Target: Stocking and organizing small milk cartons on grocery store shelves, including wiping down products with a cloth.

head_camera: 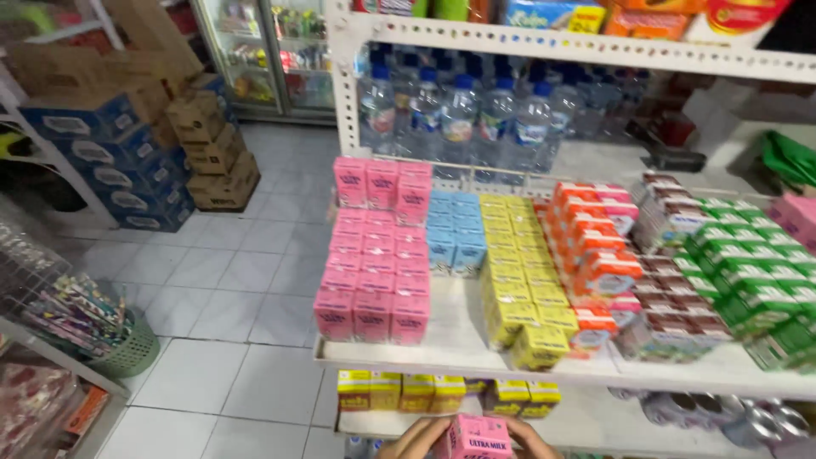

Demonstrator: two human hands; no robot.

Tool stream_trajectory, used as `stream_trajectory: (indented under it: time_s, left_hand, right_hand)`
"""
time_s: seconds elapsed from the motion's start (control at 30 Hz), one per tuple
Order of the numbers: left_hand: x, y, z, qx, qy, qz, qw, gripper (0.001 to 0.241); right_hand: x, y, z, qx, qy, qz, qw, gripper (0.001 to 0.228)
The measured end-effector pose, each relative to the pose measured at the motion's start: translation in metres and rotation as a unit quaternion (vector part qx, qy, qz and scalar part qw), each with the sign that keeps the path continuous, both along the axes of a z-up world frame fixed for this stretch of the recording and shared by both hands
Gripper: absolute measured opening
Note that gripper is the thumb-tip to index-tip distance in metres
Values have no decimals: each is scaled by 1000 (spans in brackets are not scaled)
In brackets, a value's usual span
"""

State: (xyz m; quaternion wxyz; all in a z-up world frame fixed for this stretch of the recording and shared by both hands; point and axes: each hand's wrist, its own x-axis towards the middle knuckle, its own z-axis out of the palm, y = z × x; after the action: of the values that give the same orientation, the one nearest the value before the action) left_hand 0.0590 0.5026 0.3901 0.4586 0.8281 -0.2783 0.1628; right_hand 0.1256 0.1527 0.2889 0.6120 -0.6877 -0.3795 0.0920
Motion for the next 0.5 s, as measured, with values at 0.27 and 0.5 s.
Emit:
stream_trajectory:
  time_s: [0.27, 0.5]
  left_hand:
    - [23, 125, 276, 18, -189, 38, 981, 54]
    - [105, 155, 336, 22, -184, 121, 975, 48]
  right_hand:
    - [-4, 221, 329, -23, 18, -312, 950, 80]
    - [57, 291, 437, -42, -269, -303, 913, 51]
